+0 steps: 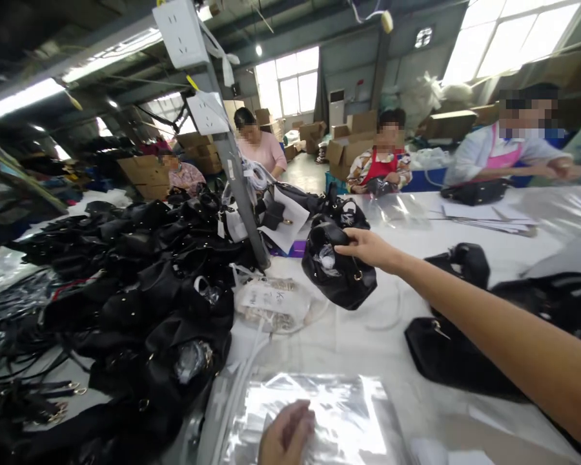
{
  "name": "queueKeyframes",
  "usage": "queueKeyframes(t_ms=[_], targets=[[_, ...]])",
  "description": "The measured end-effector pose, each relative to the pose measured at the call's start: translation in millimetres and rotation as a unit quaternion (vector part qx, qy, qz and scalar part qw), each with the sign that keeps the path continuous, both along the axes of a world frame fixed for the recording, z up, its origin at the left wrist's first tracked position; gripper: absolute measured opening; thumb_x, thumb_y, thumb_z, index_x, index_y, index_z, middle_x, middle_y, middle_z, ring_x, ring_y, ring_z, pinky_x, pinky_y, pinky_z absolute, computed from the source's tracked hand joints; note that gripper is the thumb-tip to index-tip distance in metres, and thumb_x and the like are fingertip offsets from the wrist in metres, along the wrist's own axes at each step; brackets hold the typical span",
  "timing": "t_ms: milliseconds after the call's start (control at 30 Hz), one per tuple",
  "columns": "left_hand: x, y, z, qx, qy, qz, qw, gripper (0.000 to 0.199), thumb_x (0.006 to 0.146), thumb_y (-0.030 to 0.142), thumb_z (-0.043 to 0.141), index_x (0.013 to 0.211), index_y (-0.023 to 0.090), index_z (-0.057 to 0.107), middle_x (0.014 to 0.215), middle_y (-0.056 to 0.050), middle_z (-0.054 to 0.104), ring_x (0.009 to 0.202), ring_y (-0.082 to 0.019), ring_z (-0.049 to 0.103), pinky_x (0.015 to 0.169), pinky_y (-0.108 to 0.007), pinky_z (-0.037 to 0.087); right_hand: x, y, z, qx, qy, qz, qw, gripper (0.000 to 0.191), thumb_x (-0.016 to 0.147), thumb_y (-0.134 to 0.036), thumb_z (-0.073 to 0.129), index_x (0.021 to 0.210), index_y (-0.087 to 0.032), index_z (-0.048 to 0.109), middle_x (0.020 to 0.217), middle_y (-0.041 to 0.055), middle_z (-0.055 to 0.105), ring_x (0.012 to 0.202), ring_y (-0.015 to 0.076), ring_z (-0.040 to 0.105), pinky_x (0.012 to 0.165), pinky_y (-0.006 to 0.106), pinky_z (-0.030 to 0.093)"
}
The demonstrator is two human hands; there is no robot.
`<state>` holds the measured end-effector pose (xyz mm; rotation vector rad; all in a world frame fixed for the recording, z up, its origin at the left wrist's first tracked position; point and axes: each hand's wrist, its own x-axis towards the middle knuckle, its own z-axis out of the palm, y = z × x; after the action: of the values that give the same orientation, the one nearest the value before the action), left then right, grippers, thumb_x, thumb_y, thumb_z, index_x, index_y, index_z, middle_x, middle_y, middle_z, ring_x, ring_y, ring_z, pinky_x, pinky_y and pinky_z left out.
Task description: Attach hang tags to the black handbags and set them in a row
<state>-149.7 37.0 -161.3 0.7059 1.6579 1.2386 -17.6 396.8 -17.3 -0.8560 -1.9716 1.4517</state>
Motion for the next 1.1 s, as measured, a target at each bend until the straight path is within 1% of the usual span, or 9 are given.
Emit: queueKeyframes(t_ms=[133,267,400,600,667,733,900,967,1100], targets=[[5,2,49.9,0.121,0.172,-0.015,0.978,0.03,0.09,0.039,0.056,0.108,0.019,0.069,0.109,-0.011,0.069,0.097,-0.021,0.066,0.083,-0.031,0.057,44,-88,48.1,-0.021,-0.052,0.05,0.997,0.04,0.07,-0.048,0.074,0.093,-0.017,0.062,0.084,0.0015,0.065,0.077,0.0168,0.06,0.07,0.029,0.049],[19,-15,81.4,0.241,0.391,-0.132,0.878,0.025,0.094,0.022,0.049,0.113,0.024,0.065,0.115,-0.007,0.065,0.107,-0.019,0.06,0.091,-0.034,0.053,75,-167,55.3,-0.072,-0.076,0.108,0.989,0.039,0.072,-0.046,0.073,0.094,-0.016,0.063,0.088,0.0016,0.064,0.082,0.0171,0.059,0.072,0.028,0.047],[33,-56,79.2,0.235,0.511,-0.276,0.779,0.022,0.095,0.018,0.048,0.11,0.021,0.064,0.109,-0.005,0.066,0.102,-0.018,0.059,0.089,-0.034,0.05,99,-229,27.6,-0.103,-0.068,0.156,0.98,0.039,0.074,-0.047,0.072,0.093,-0.014,0.064,0.083,0.0009,0.062,0.076,0.0145,0.056,0.069,0.026,0.044],[49,-121,43.6,0.195,0.572,-0.395,0.692,0.017,0.096,0.023,0.048,0.101,0.017,0.063,0.096,-0.005,0.066,0.091,-0.018,0.059,0.079,-0.032,0.049,107,-302,-31.9,-0.155,-0.052,0.226,0.96,0.04,0.074,-0.05,0.071,0.088,-0.014,0.062,0.073,-0.0026,0.054,0.067,0.0113,0.047,0.061,0.024,0.038],[56,-136,32.6,0.178,0.575,-0.404,0.689,0.016,0.095,0.021,0.048,0.101,0.017,0.063,0.096,-0.005,0.066,0.091,-0.018,0.06,0.079,-0.032,0.048,108,-319,-50.6,-0.157,-0.041,0.23,0.96,0.039,0.074,-0.05,0.07,0.088,-0.015,0.061,0.072,-0.0029,0.053,0.065,0.0111,0.046,0.059,0.024,0.037],[62,-146,25.3,0.151,0.562,-0.399,0.709,0.014,0.094,0.02,0.05,0.099,0.017,0.063,0.094,-0.005,0.067,0.091,-0.019,0.061,0.08,-0.032,0.049,112,-331,-69.1,-0.147,-0.038,0.209,0.966,0.039,0.075,-0.051,0.069,0.09,-0.015,0.061,0.07,-0.0031,0.051,0.063,0.011,0.044,0.057,0.024,0.035],[71,-164,18.1,0.083,0.451,-0.314,0.831,0.014,0.093,0.024,0.054,0.096,0.019,0.066,0.098,-0.004,0.071,0.095,-0.018,0.063,0.087,-0.031,0.049,140,-353,-105.1,-0.09,-0.077,0.094,0.988,0.042,0.075,-0.055,0.067,0.09,-0.016,0.063,0.063,-0.0052,0.046,0.058,0.0108,0.04,0.055,0.024,0.033],[72,-174,15.3,0.073,0.396,-0.298,0.865,0.014,0.092,0.023,0.054,0.096,0.02,0.068,0.1,-0.002,0.071,0.097,-0.016,0.062,0.09,-0.03,0.048,154,-364,-110.7,-0.116,-0.081,0.096,0.985,0.045,0.076,-0.058,0.064,0.092,-0.016,0.064,0.065,-0.0035,0.051,0.061,0.012,0.045,0.057,0.025,0.036],[72,-199,15.0,0.049,0.357,-0.353,0.863,0.012,0.089,0.022,0.057,0.093,0.02,0.069,0.097,-0.003,0.071,0.095,-0.017,0.062,0.087,-0.03,0.05,165,-387,-118.1,-0.206,-0.094,0.153,0.962,0.052,0.09,-0.06,0.041,0.096,-0.016,0.069,0.07,0.0016,0.062,0.06,0.0137,0.053,0.062,0.029,0.043]])
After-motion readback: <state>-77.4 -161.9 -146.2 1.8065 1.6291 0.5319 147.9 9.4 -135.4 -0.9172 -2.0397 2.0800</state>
